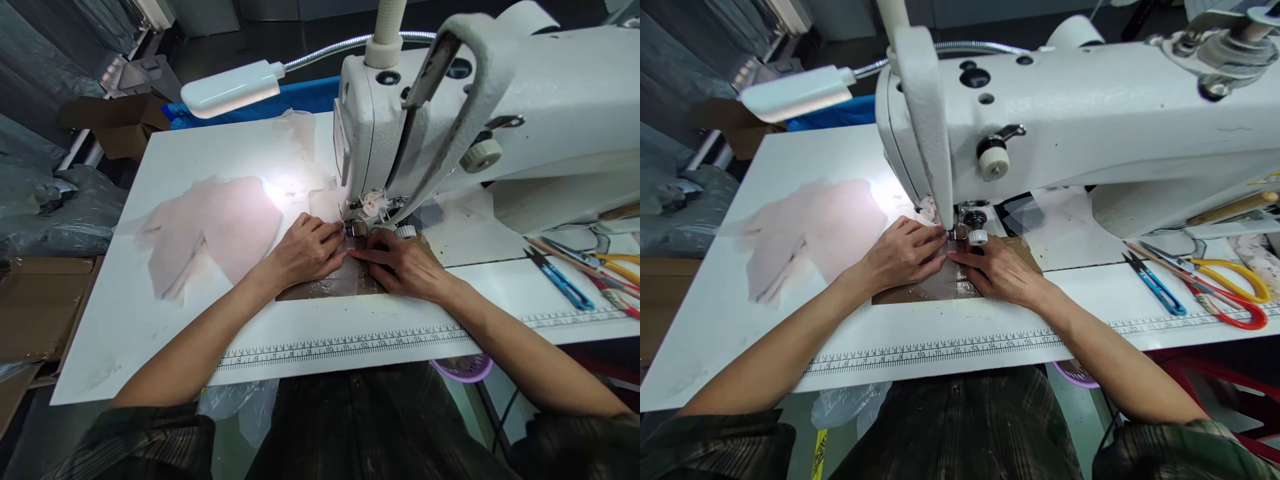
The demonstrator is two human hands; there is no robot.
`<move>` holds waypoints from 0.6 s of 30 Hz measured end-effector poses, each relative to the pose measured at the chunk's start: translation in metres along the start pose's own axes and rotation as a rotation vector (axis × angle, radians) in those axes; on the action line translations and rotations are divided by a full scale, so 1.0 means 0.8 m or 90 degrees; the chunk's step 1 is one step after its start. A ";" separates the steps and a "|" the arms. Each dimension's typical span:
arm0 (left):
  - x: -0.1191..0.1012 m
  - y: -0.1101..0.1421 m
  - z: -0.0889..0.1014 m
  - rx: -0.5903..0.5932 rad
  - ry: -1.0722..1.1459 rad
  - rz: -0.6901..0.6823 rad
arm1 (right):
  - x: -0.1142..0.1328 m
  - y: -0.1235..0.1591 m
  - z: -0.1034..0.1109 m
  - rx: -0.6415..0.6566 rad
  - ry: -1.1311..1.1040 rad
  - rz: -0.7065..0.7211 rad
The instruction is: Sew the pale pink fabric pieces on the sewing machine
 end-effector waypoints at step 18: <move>0.015 -0.001 -0.014 -0.005 0.026 0.107 | -0.010 0.000 0.006 -0.030 -0.079 -0.087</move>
Point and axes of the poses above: each hand's wrist, its own y-axis away from the middle knuckle, its own z-axis out of the back of the hand, x = y × z, the point moved 5 cm from there along -y, towards the middle knuckle, and after that the axes turned 13 degrees about -y, right-handed, at the moved point
